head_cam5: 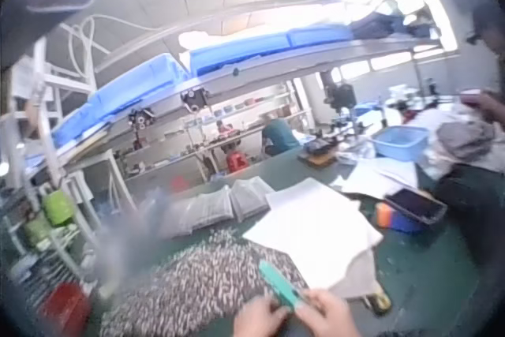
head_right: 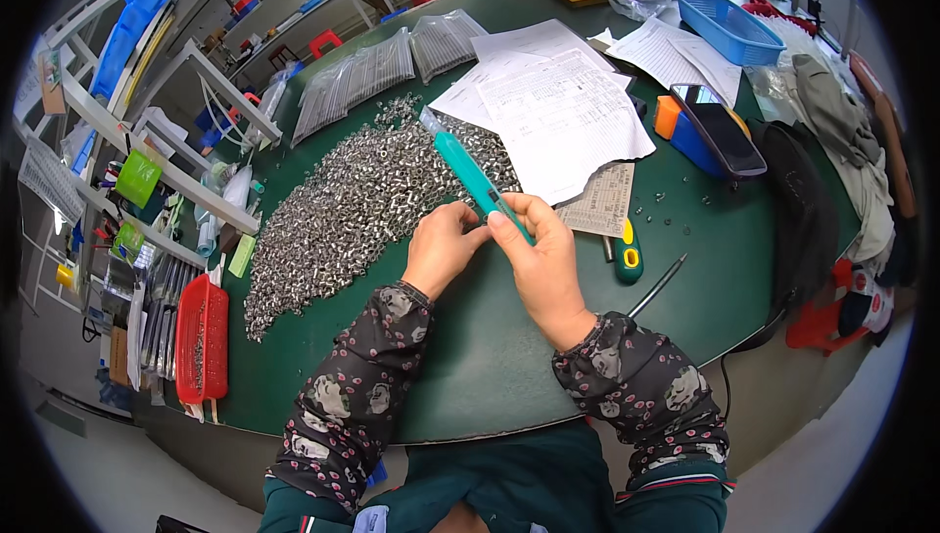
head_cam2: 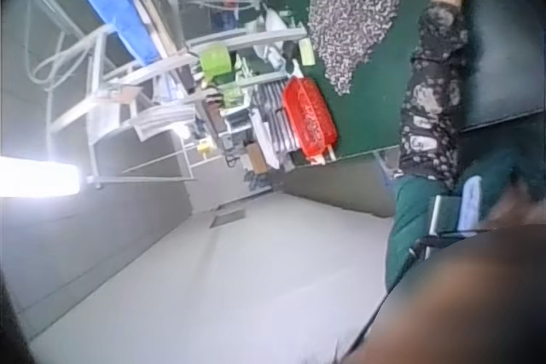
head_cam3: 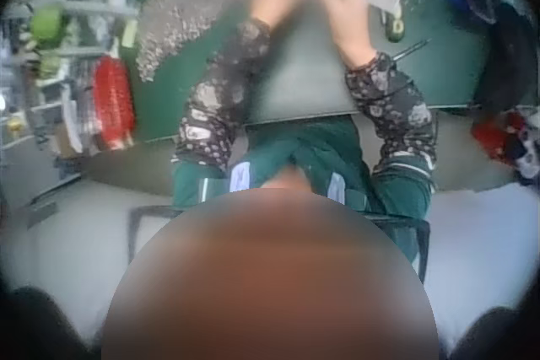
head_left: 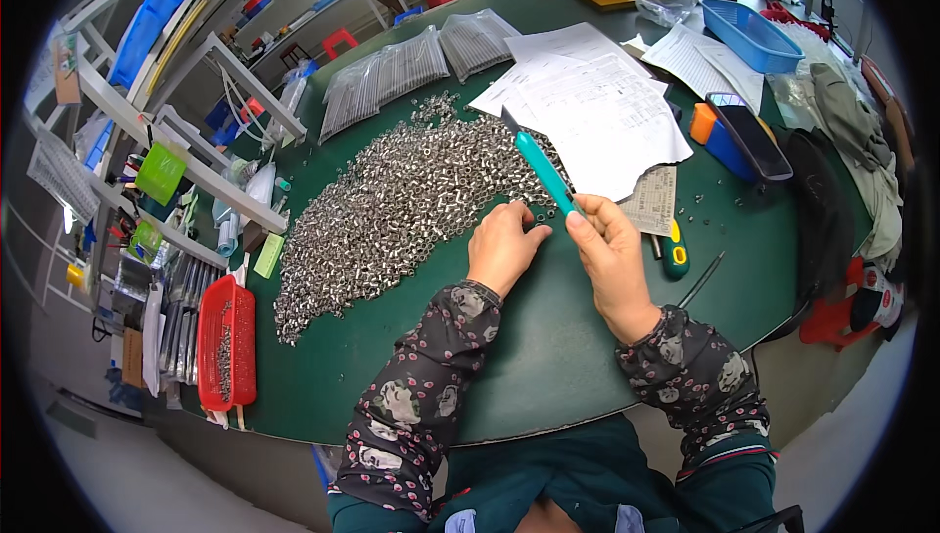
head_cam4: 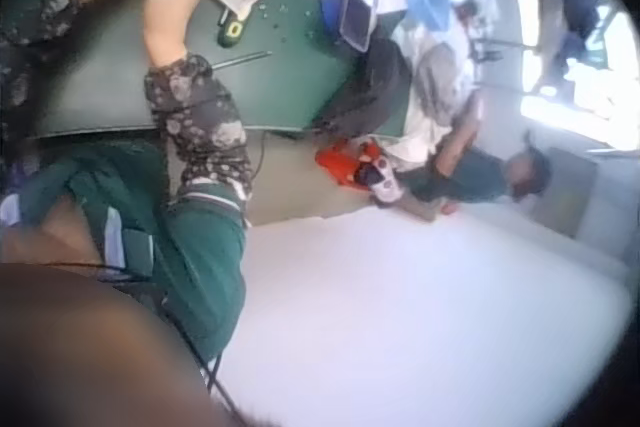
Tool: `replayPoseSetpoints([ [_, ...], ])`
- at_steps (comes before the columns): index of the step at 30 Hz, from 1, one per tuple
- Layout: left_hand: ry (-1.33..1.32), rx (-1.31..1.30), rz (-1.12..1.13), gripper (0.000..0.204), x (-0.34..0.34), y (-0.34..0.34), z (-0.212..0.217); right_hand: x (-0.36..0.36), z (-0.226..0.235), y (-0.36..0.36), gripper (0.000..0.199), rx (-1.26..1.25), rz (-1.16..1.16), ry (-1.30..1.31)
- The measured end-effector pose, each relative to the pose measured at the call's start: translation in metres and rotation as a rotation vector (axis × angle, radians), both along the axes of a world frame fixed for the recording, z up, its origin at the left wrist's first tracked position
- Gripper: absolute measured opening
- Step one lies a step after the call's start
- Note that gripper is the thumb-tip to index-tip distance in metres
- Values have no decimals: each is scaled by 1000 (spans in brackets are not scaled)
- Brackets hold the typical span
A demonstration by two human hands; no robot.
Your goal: Scraping small metal components using a utility knife at a workbench.
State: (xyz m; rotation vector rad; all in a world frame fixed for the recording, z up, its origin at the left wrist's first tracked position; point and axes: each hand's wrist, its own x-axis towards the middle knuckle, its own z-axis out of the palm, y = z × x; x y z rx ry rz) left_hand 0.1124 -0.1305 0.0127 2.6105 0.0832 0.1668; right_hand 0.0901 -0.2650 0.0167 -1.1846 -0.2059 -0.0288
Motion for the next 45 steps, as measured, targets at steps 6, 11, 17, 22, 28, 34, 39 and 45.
replayPoseSetpoints([
  [6, -73, 25, -2, 19, -3, 7, -6, -3, 3, 3, 25, -17, 46, 5],
  [11, 245, -1340, -39, 6, -52, 53, 19, -5, -2, 6, 24, -102, 112, -26],
  [17, 58, -1664, 35, 6, -99, 111, 5, -17, -6, 15, 24, -535, 208, -278],
  [22, -82, -1715, 13, 9, -106, 128, -9, -22, -9, 20, 23, -607, 372, -245],
  [28, -48, -1735, 16, 11, -107, 130, -11, -24, -8, 22, 25, -693, 434, -212],
  [34, -62, -1692, 19, 12, -105, 126, -20, -25, 0, 23, 26, -754, 495, -189],
  [39, -59, -1686, -58, 12, -105, 123, -21, -26, -1, 21, 28, -737, 528, -137],
  [45, -72, -1614, -12, 14, -106, 123, -19, -26, -2, 21, 29, -743, 560, -122],
])
